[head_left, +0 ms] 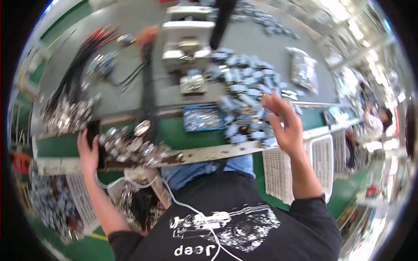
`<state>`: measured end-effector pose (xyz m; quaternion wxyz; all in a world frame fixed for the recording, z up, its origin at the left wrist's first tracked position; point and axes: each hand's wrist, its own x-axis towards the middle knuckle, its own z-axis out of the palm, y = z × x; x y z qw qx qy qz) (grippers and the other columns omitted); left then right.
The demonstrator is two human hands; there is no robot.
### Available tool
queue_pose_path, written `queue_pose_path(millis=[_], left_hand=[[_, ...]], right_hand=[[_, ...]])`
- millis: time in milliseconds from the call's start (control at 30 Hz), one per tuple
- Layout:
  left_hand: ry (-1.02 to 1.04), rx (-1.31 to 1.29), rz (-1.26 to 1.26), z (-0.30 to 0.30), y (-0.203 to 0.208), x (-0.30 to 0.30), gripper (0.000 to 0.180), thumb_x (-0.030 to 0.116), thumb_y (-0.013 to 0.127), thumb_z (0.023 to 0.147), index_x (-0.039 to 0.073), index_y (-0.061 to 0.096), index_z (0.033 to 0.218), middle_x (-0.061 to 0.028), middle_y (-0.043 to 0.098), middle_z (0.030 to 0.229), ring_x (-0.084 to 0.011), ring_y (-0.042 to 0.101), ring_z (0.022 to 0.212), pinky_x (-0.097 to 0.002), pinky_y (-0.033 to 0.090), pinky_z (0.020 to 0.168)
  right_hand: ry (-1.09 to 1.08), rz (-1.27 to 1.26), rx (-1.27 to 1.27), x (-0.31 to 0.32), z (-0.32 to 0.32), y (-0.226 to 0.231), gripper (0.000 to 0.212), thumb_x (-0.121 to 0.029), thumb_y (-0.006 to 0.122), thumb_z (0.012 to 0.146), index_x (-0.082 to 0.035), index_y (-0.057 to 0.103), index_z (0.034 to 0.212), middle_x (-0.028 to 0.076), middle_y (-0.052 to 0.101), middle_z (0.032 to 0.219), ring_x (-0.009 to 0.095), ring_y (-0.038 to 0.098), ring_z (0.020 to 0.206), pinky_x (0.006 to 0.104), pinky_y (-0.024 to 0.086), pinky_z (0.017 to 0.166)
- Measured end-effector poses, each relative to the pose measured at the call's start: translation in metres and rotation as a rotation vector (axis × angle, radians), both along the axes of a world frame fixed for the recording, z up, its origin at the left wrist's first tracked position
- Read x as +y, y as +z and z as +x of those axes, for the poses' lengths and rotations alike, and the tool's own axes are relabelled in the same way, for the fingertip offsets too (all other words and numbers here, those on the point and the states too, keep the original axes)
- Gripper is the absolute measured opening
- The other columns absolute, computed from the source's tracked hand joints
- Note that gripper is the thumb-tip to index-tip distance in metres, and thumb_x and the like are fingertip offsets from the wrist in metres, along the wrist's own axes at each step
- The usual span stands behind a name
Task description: Assembling small industrial or electronic components at a factory workstation using a handheld power tool and wire harnesses.
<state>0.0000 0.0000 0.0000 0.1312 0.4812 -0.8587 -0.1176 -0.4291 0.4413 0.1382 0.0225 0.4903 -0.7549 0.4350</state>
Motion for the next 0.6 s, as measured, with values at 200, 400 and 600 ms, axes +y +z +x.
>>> queue_pose_path(millis=[200,400,600], left_hand=[[0.058,0.329,0.165,0.015,-0.021,-0.01,0.055,0.037,0.052,0.109,0.002,0.045,0.15,-0.0207,0.045,0.153,-0.0326,0.047,0.139,-0.0404,0.04,0.114],[0.079,0.324,0.111,0.05,-0.005,-0.017,0.055,0.037,0.052,0.109,0.002,0.045,0.151,-0.018,0.047,0.153,-0.027,0.049,0.137,-0.0387,0.04,0.114],[0.12,0.393,0.052,-0.028,0.103,0.051,0.047,0.031,0.05,0.11,0.004,0.05,0.148,-0.0134,0.054,0.149,-0.0237,0.051,0.137,-0.0355,0.038,0.114]], right_hand=[[-0.76,0.094,0.373,0.065,-0.191,-0.001,0.077,-0.033,0.069,0.096,-0.001,0.034,0.157,0.029,0.047,0.15,0.038,0.047,0.14,0.0461,0.041,0.114],[-0.891,0.736,0.157,0.083,-0.318,-0.07,0.094,-0.062,0.069,0.084,-0.02,0.033,0.16,0.029,0.05,0.149,0.052,0.047,0.136,0.0539,0.041,0.113],[-0.819,-0.195,-0.008,0.139,-0.374,-0.052,0.042,-0.024,0.065,0.095,-0.003,0.068,0.132,0.007,0.076,0.112,0.016,0.066,0.091,0.0299,0.05,0.081]])
